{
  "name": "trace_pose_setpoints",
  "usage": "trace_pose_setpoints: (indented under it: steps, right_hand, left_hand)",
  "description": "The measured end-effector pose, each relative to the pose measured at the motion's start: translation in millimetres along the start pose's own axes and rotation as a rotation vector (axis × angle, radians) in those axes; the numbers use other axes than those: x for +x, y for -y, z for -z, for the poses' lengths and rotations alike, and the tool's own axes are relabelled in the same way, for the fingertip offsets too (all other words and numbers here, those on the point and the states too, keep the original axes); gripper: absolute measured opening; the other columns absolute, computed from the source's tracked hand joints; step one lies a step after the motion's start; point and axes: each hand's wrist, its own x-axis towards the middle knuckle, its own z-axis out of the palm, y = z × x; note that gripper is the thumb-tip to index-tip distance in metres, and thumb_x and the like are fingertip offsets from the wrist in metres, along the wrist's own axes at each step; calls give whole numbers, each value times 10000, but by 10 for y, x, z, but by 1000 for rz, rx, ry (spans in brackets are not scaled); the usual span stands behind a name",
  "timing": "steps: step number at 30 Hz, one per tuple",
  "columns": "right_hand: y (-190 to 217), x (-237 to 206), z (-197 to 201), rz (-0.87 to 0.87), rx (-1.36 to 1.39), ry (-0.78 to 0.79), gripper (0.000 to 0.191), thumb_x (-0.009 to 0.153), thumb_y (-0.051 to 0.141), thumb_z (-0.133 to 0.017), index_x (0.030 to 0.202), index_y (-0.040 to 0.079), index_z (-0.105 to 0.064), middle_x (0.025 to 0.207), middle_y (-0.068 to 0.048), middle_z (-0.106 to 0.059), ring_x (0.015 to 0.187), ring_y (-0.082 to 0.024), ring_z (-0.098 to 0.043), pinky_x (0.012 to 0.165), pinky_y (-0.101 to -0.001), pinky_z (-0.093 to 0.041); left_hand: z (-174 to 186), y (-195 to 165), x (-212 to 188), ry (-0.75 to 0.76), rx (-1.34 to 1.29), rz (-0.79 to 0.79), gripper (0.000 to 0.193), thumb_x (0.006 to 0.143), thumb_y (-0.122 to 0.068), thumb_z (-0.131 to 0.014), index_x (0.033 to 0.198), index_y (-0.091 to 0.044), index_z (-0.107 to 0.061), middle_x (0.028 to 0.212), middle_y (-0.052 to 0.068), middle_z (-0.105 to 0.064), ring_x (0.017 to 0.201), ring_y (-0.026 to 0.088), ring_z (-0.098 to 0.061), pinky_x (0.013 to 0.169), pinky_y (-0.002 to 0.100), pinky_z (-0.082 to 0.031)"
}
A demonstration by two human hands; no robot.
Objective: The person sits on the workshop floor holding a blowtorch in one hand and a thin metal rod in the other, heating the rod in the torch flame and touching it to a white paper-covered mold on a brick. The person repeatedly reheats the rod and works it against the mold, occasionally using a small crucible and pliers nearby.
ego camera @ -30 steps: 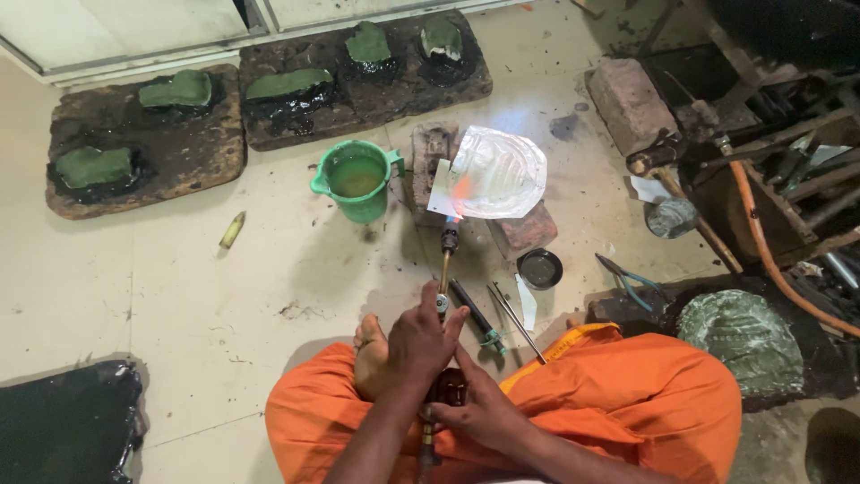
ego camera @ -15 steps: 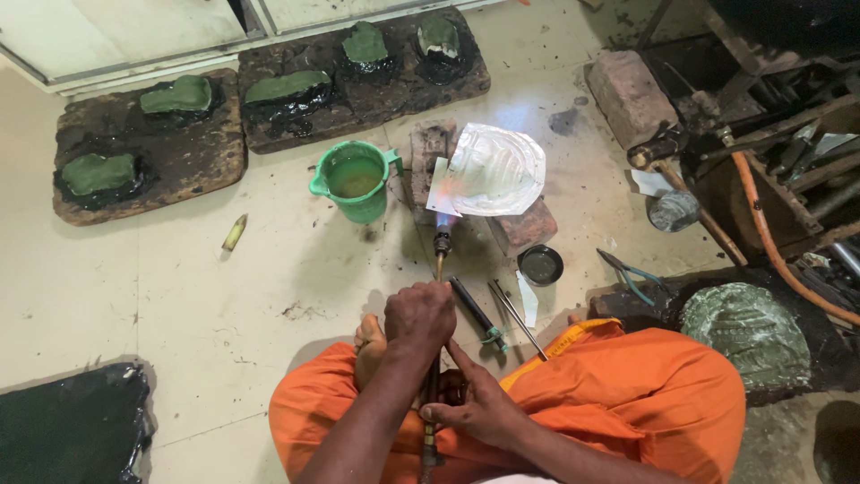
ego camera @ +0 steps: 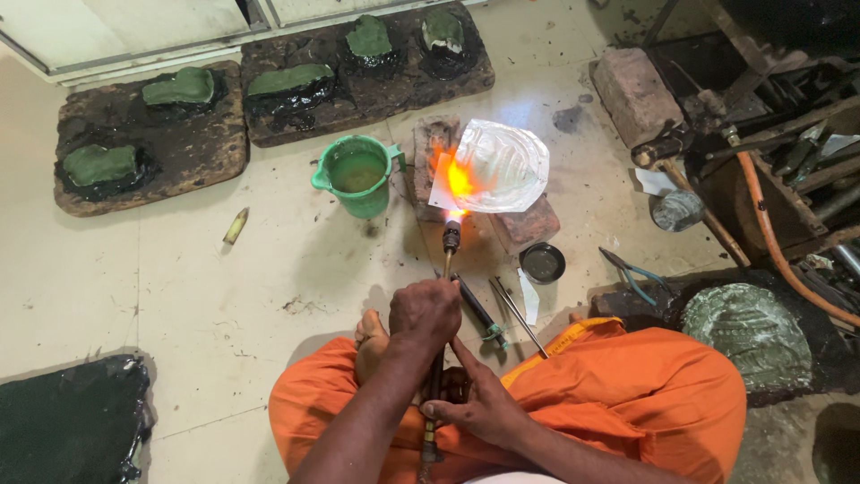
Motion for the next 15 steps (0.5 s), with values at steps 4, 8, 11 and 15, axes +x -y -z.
trace_pose_setpoints:
  steps: [4, 8, 11, 15]
  right_hand:
    - [15, -10, -31, -30, 65, -23, 1147, 837, 51, -796, 1639, 131, 20, 983, -51, -712, 864, -111, -666, 784, -298, -614]
    - [15, -5, -36, -38, 70, -31, 1145, 840, 35, -802, 1643, 141, 8, 962, -67, -705, 844, -117, -658, 766, -309, -616]
    - [12, 5, -29, -17, 89, -22, 1112, 846, 23, -796, 1651, 150, -41, 959, -82, -702, 846, -133, -675, 776, -305, -615]
    - [7, -19, -23, -44, 164, -42, 1112, 833, -14, -771, 1654, 204, -54, 935, -74, -677, 835, -137, -672, 772, -318, -631]
  left_hand:
    - [65, 6, -4, -48, 24, -80, 340, 990, -294, -575, 767, -64, -692, 690, 156, -684, 610, 342, -703, 552, 485, -566]
    - [217, -49, -48, -50, 58, -63, 363, 1010, -400, -585, 869, -71, -648, 736, 150, -686, 647, 345, -710, 570, 475, -569]
    - [315, -45, -220, -22, -255, 204, 504, 891, -530, -670, 1044, -54, -606, 859, 200, -690, 790, 404, -700, 617, 499, -549]
    - [274, 36, -602, 314, -811, 568, 631, 887, -475, -703, 1367, -133, -478, 909, 129, -737, 888, 279, -711, 773, 396, -553]
